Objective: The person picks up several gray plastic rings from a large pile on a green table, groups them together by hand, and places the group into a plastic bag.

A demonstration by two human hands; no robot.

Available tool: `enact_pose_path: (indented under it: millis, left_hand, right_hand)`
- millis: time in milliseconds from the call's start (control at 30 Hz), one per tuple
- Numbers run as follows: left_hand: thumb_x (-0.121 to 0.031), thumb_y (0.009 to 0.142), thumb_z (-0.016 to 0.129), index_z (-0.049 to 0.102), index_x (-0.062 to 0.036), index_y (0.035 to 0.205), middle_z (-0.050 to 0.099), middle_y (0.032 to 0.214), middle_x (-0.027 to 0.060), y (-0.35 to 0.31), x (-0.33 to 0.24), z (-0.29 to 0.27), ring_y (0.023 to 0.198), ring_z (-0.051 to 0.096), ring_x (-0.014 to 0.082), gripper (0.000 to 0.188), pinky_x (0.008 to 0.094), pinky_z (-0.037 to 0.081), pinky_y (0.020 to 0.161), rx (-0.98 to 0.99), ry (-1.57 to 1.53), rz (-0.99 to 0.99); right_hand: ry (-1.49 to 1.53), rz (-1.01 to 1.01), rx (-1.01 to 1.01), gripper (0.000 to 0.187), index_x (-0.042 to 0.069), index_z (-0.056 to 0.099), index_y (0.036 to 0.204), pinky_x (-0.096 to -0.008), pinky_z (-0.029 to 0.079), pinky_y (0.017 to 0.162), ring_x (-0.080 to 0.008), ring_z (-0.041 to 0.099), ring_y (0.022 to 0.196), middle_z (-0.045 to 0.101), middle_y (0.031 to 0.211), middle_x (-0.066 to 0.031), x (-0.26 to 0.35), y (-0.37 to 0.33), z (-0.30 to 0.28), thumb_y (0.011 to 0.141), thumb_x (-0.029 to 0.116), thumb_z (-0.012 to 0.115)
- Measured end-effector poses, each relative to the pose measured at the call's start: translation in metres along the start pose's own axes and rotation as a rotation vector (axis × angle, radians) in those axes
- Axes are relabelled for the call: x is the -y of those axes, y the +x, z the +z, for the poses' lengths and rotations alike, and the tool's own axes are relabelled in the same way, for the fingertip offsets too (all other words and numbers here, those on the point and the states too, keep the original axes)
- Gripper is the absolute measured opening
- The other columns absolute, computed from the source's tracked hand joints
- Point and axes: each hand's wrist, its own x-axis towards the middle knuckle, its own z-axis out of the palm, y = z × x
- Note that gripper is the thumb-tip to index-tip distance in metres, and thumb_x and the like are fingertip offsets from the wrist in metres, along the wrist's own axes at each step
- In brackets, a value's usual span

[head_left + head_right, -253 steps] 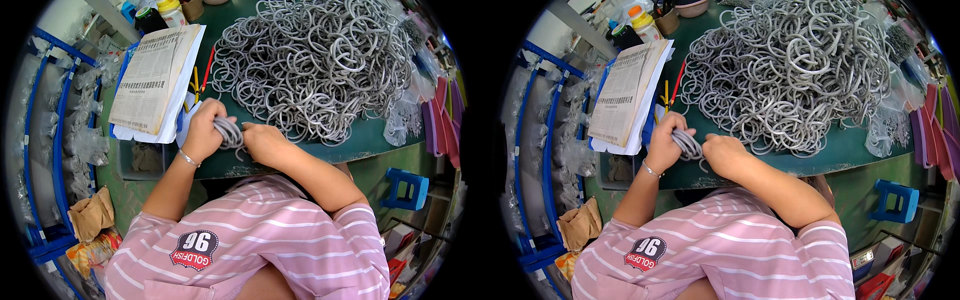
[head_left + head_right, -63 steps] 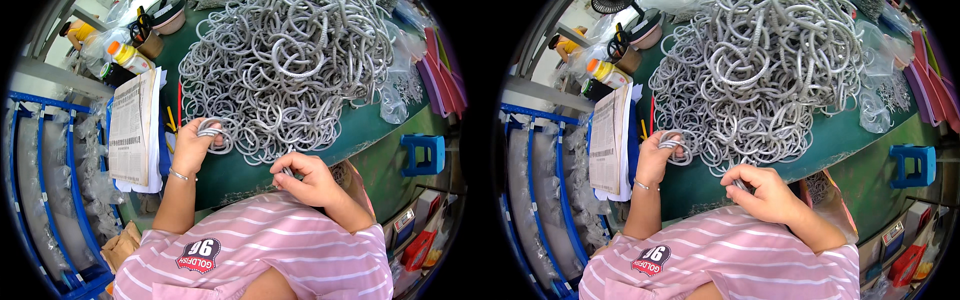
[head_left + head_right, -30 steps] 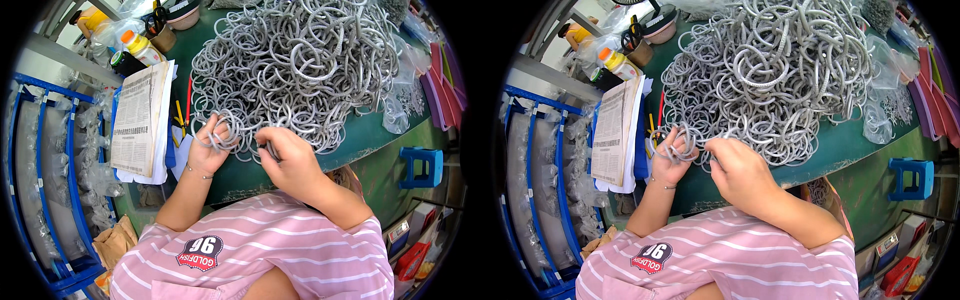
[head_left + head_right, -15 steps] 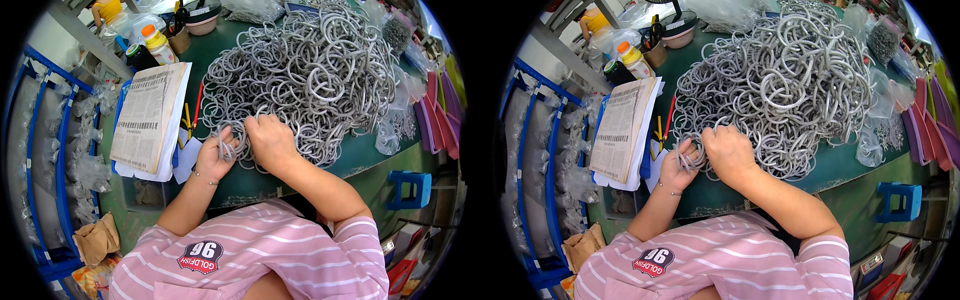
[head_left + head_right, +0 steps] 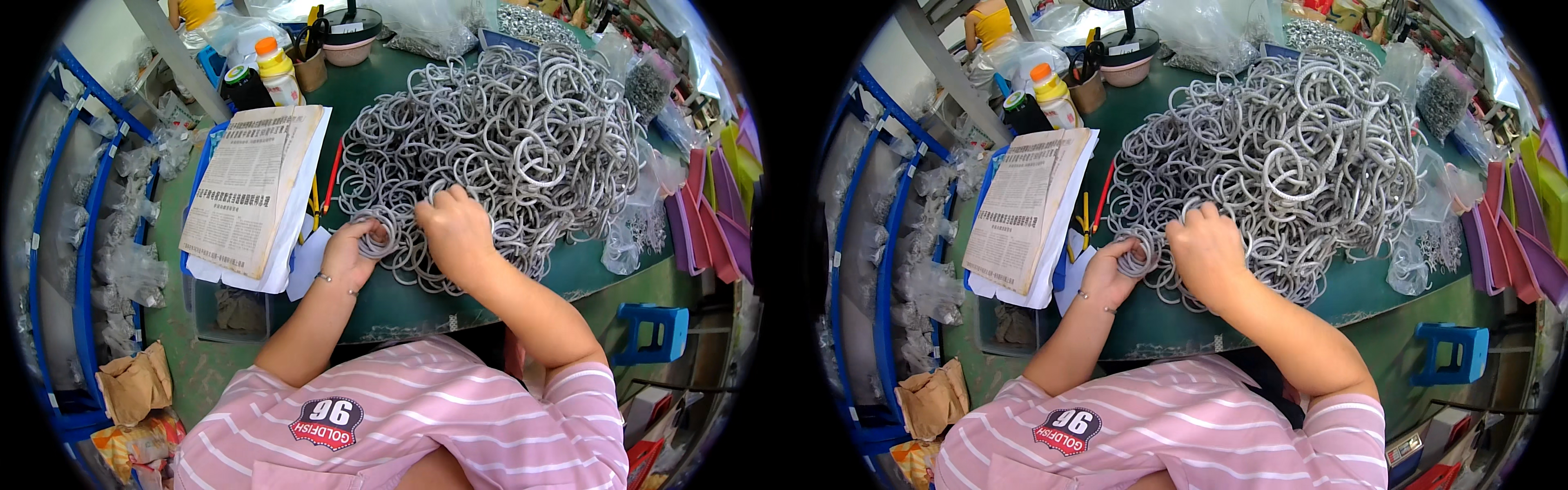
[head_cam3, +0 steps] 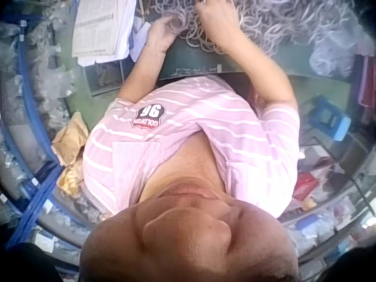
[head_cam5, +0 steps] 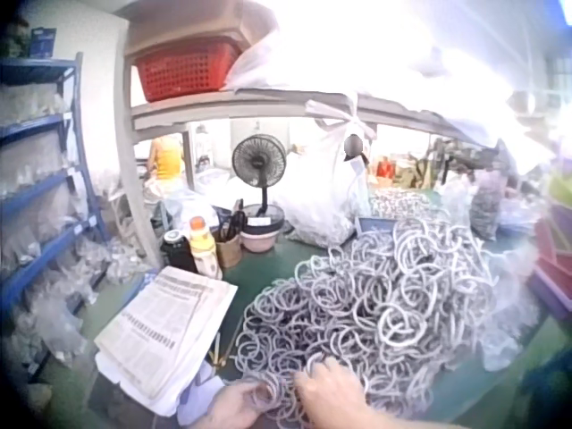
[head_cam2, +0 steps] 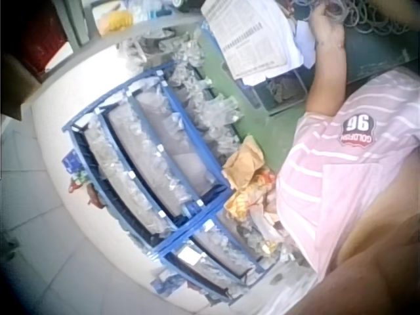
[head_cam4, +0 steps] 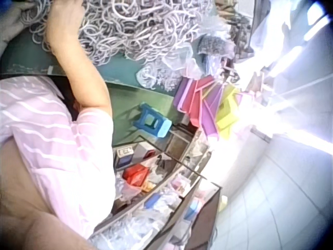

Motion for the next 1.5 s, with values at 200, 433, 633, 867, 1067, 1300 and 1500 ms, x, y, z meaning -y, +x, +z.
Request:
enact_pose_path:
  millis: [200, 433, 633, 867, 1067, 1300, 1500]
  left_hand:
    - [0.003, 0.085, 0.051, 0.054, 0.0016, 0.093, 0.059, 0.083, 0.0095, -0.008, 0.003, 0.002, 0.073, 0.058, 0.0175, 0.009, 0.0314, 0.051, 0.071, -0.054, 0.019, 0.157]
    - [0.005, 0.085, 0.052, 0.057, 0.0025, 0.096, 0.061, 0.087, 0.0098, -0.016, 0.0, 0.004, 0.077, 0.06, 0.0191, 0.013, 0.0313, 0.053, 0.073, -0.009, -0.025, -0.025]
    - [0.004, 0.084, 0.052, 0.058, 0.0044, 0.098, 0.062, 0.092, 0.0123, -0.013, -0.004, 0.007, 0.082, 0.062, 0.02, 0.016, 0.033, 0.052, 0.077, 0.028, -0.087, -0.066]
    - [0.001, 0.084, 0.051, 0.057, 0.0055, 0.093, 0.061, 0.089, 0.0117, -0.011, 0.007, -0.001, 0.08, 0.061, 0.0193, 0.012, 0.0341, 0.052, 0.079, -0.023, -0.129, -0.099]
    - [0.0, 0.085, 0.053, 0.059, 0.0034, 0.095, 0.063, 0.087, 0.0094, -0.023, 0.001, 0.012, 0.08, 0.062, 0.0178, 0.012, 0.0306, 0.052, 0.076, 0.171, -0.056, -0.088]
    - [0.0, 0.084, 0.058, 0.058, 0.0023, 0.096, 0.062, 0.086, 0.0086, -0.012, 0.011, 0.002, 0.075, 0.061, 0.0163, 0.012, 0.03, 0.052, 0.071, 0.069, 0.073, -0.064]
    - [-0.002, 0.086, 0.057, 0.057, 0.0013, 0.099, 0.062, 0.085, 0.007, -0.033, -0.012, -0.011, 0.073, 0.061, 0.0149, 0.013, 0.0296, 0.051, 0.071, 0.062, 0.159, 0.047]
  right_hand:
    - [0.007, -0.174, 0.021, 0.004, 0.009, 0.058, 0.071, -0.0355, 0.043, 0.062, -0.0245, 0.052, 0.078, 0.051, 0.075, -0.0061, -0.002, -0.013, 0.014, 0.067, 0.01, 0.059]
    - [0.024, 0.01, 0.005, 0.008, 0.006, 0.055, 0.074, -0.0413, 0.047, 0.064, -0.0313, 0.057, 0.074, 0.055, 0.074, -0.0121, -0.008, 0.005, 0.007, 0.068, 0.003, 0.059]
    - [0.01, 0.071, 0.165, 0.005, 0.008, 0.061, 0.075, -0.0413, 0.047, 0.066, -0.0308, 0.059, 0.073, 0.057, 0.076, -0.0134, 0.003, 0.002, 0.007, 0.071, 0.008, 0.063]
    - [-0.073, -0.143, 0.201, 0.004, 0.009, 0.065, 0.072, -0.0409, 0.041, 0.066, -0.0275, 0.054, 0.076, 0.055, 0.074, -0.0092, 0.007, -0.015, 0.017, 0.073, 0.013, 0.064]
    - [0.212, 0.063, 0.176, 0.009, 0.003, 0.062, 0.07, -0.0435, 0.043, 0.066, -0.0338, 0.054, 0.076, 0.054, 0.074, -0.0131, -0.003, 0.004, -0.008, 0.074, 0.01, 0.065]
    - [0.039, -0.285, 0.353, 0.007, 0.006, 0.062, 0.067, -0.0379, 0.044, 0.067, -0.0269, 0.052, 0.079, 0.052, 0.078, -0.0072, 0.002, -0.014, -0.032, 0.06, 0.006, 0.062]
    - [0.089, 0.125, 0.111, 0.008, 0.002, 0.057, 0.079, -0.0424, 0.046, 0.061, -0.0329, 0.055, 0.073, 0.051, 0.077, -0.0129, -0.013, 0.005, -0.026, 0.08, 0.009, 0.061]
